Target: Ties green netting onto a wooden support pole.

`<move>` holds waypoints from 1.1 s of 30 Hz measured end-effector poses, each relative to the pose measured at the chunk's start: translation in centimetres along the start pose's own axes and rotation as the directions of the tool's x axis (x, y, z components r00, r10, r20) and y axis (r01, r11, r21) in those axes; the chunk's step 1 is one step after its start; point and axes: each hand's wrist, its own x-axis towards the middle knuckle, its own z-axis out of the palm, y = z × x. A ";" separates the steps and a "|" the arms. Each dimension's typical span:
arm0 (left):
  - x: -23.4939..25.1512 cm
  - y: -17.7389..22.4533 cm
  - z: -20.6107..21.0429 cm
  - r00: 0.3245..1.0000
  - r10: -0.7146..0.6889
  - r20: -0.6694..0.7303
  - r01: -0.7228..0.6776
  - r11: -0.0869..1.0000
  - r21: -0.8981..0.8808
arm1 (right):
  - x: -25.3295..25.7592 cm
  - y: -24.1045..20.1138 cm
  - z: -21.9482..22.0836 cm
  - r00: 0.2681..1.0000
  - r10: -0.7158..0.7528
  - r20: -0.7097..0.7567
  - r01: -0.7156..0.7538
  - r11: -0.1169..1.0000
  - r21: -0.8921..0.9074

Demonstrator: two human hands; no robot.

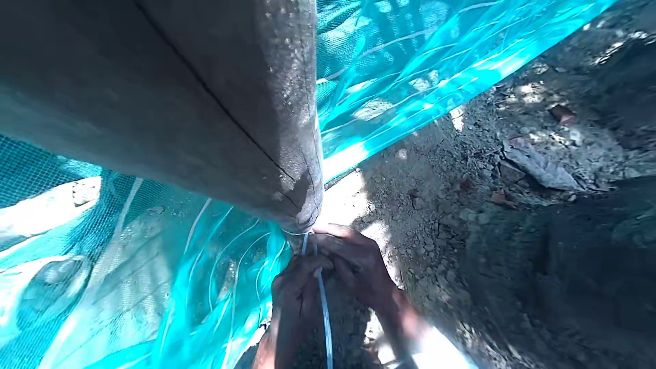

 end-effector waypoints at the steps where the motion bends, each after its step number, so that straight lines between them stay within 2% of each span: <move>1: -0.1 0.1 -0.1 1.000 -0.007 -0.001 0.007 1.000 -0.015 | 0.3 0.3 0.5 0.999 -0.028 0.019 0.028 1.000 -0.002; 4: -0.2 0.2 -0.4 0.995 -0.100 -0.026 0.093 0.978 -0.188 | 0.6 0.8 0.6 0.995 -0.028 0.098 0.028 1.000 0.002; 7: 0.2 0.7 0.3 0.957 -0.263 -0.119 0.166 0.838 -0.519 | 0.9 0.7 0.4 0.993 -0.030 0.117 0.035 0.998 -0.044; 9: 0.8 1.4 0.4 0.888 -0.435 -0.146 0.205 0.661 -0.722 | 1.6 0.8 0.3 0.989 -0.082 0.126 0.099 0.986 -0.133; 11: 1.4 2.1 0.2 0.798 -0.592 -0.112 0.175 0.405 -0.898 | 2.1 0.6 0.2 0.969 -0.155 0.191 0.198 0.953 -0.230; 14: 2.1 3.2 -0.3 0.635 -0.773 0.006 0.054 0.037 -0.998 | 1.8 0.9 0.7 0.947 -0.209 0.243 0.282 0.903 -0.324; 15: 2.4 3.5 -0.5 0.581 -0.813 0.048 0.030 -0.038 -0.999 | 1.5 1.0 0.9 0.946 -0.228 0.229 0.296 0.895 -0.334; 17: 2.9 4.3 -0.7 0.484 -0.870 0.092 0.007 -0.102 -0.995 | 1.3 1.2 1.1 0.953 -0.244 0.180 0.290 0.905 -0.310; 18: 3.1 4.6 -0.8 0.450 -0.887 0.100 0.023 -0.100 -0.995 | 1.2 1.3 1.1 0.962 -0.225 0.154 0.261 0.925 -0.277; 19: 2.9 4.5 -1.0 0.458 -0.883 0.101 0.076 -0.075 -0.994 | 1.0 1.3 1.1 0.974 -0.185 0.130 0.211 0.950 -0.231; 20: 2.4 4.2 -1.2 0.489 -0.869 0.078 0.175 0.010 -0.985 | 0.8 1.3 1.1 0.986 -0.134 0.100 0.149 0.975 -0.167; 22: 1.1 3.4 -1.4 0.601 -0.799 -0.032 0.410 0.343 -0.845 | 0.3 1.4 1.2 0.997 -0.044 0.056 0.046 0.998 -0.036; 23: 0.5 2.7 -1.5 0.680 -0.727 -0.096 0.458 0.523 -0.719 | 0.1 1.3 1.3 0.999 -0.009 0.041 0.009 1.000 -0.006; 25: 0.1 1.2 -1.6 0.858 -0.474 -0.200 0.363 0.833 -0.416 | 0.1 1.2 1.3 0.999 0.040 0.027 -0.040 0.999 -0.010; 26: 0.4 0.7 -1.7 0.909 -0.352 -0.224 0.285 0.916 -0.283 | 0.2 1.1 1.3 0.998 0.051 0.026 -0.051 0.998 -0.023; 28: 1.2 0.1 -1.9 0.955 -0.182 -0.235 0.180 0.983 -0.033 | 0.3 1.0 1.5 0.999 0.048 0.017 -0.048 0.998 -0.033; 30: 1.7 -0.2 -2.1 0.977 -0.115 -0.182 0.143 0.978 0.151 | 0.1 1.0 1.7 0.999 0.046 -0.001 -0.046 0.998 -0.032; 33: 2.0 -0.4 -2.1 0.989 -0.075 -0.127 0.104 0.967 0.233 | 0.1 0.9 1.8 0.996 0.076 -0.045 -0.075 0.997 0.024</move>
